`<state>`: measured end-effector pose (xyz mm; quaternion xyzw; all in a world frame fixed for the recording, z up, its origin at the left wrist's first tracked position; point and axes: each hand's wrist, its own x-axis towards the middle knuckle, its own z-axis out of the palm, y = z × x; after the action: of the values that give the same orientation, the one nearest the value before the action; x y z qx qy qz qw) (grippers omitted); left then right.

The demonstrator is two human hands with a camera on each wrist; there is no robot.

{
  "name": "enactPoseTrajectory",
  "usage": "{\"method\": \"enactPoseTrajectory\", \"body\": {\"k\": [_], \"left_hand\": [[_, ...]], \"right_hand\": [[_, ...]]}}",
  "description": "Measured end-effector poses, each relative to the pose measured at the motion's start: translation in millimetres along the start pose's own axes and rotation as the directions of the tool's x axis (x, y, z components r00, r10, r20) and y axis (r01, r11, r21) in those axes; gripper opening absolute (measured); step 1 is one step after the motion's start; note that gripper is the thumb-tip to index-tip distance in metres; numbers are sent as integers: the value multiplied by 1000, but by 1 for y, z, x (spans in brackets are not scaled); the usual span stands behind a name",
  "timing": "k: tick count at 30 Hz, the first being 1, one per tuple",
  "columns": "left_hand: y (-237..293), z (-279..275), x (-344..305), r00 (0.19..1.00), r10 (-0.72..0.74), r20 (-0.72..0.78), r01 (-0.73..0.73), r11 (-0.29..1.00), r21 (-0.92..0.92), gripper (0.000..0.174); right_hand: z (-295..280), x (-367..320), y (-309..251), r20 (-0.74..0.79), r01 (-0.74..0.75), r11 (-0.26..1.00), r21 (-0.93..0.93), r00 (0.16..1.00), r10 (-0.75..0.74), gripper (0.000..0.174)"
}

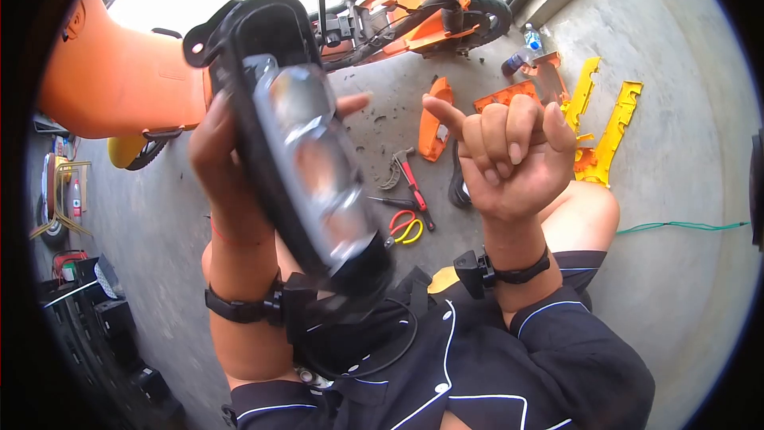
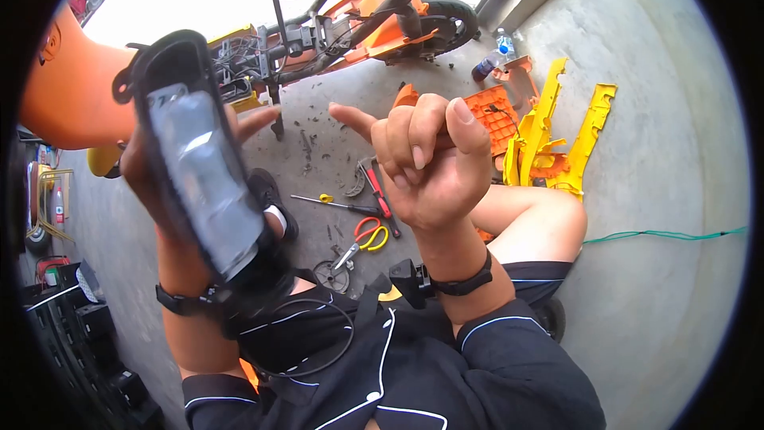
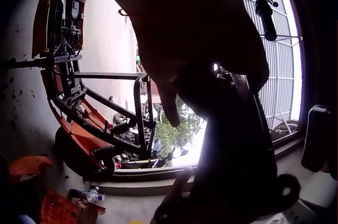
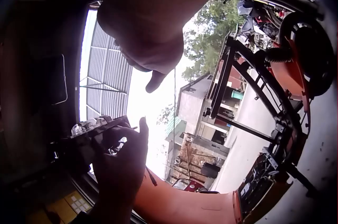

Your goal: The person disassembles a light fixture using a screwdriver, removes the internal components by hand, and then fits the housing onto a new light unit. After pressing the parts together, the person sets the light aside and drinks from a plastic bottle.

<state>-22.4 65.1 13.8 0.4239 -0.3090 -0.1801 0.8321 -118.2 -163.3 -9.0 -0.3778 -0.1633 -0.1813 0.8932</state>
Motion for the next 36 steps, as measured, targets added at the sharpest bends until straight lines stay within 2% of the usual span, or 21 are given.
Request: {"method": "enactPoseTrajectory", "body": {"k": [2, 3, 4, 6, 9, 10, 12, 13, 15, 19, 24, 26, 27, 28, 29, 30, 32, 33, 34, 36], "left_hand": [[-10, 14, -11, 995, -16, -97, -19, 938, -347, 69], [-7, 10, -15, 994, -89, -65, 64, 946, -318, 66], [-12, 16, -15, 999, -18, -35, 4, 938, -347, 65], [-13, 7, -9, 987, -4, 159, 63, 927, -370, 65], [-12, 13, -13, 994, -69, 82, 95, 919, -383, 65], [-12, 11, -12, 994, -71, 83, 97, 919, -382, 65], [-13, 10, -7, 984, -15, 178, 54, 974, -219, 62], [-11, 16, -9, 984, -16, 177, 55, 974, -218, 62], [-5, 36, -15, 982, -121, -143, 98, 983, -156, 60], [-7, 36, -18, 987, -97, -131, 88, 994, -69, 57], [-4, 34, -23, 973, -186, -136, 175, 981, -88, 66], [-2, 33, -24, 965, -222, -137, 210, 973, -96, 72], [-2, 33, -24, 961, -240, -138, 227, 969, -99, 76], [-2, 32, -24, 956, -257, -139, 244, 964, -103, 80], [-2, 33, -24, 956, -258, -138, 246, 964, -102, 80], [-3, 33, -24, 957, -253, -140, 241, 966, -98, 79], [-4, 34, -23, 960, -242, -142, 231, 969, -88, 76], [-5, 34, -23, 961, -236, -143, 226, 971, -83, 75], [-5, 34, -22, 963, -230, -143, 220, 972, -78, 74], [-4, 34, -22, 964, -224, -142, 216, 974, -71, 73]], "right_hand": [[3, -1, 1, 9, -16, 1000, 23, 1000, 16, 50], [4, -2, 2, 8, -12, 1000, 27, 1000, 11, 50], [6, -3, 3, 21, -12, 1000, 19, 1000, 12, 50], [9, -4, 4, 33, -12, 1000, 12, 999, 11, 49], [10, -5, 5, 87, -30, 1000, 10, 996, 29, 49], [10, -6, 5, 100, -31, 1000, 4, 995, 30, 48], [12, -6, 5, 111, -32, 999, -2, 993, 32, 48], [14, -7, 4, 97, -27, 999, -23, 995, 29, 51], [16, -7, 4, 84, -22, 999, -44, 996, 26, 53], [16, -8, 5, 110, -6, 997, -83, 994, 15, 52], [18, -10, 2, 151, 17, 988, -154, 988, 6, 51], [19, -12, -1, 158, 28, 958, -284, 987, 18, 50], [21, -14, -4, 157, 29, 959, -283, 987, 16, 50], [24, -15, -7, 162, 30, 921, -388, 986, 36, 50], [26, -16, -8, 163, 30, 872, -488, 985, 57, 51], [27, -17, -9, 162, 31, 873, -487, 985, 55, 51], [27, -18, -9, 191, 41, 883, -467, 980, 55, 34], [28, -17, -9, 196, 46, 867, -497, 979, 60, 32], [30, -17, -9, 195, 48, 867, -495, 979, 57, 32], [36, -19, -10, 166, 29, 778, -628, 981, 98, 52]]}}
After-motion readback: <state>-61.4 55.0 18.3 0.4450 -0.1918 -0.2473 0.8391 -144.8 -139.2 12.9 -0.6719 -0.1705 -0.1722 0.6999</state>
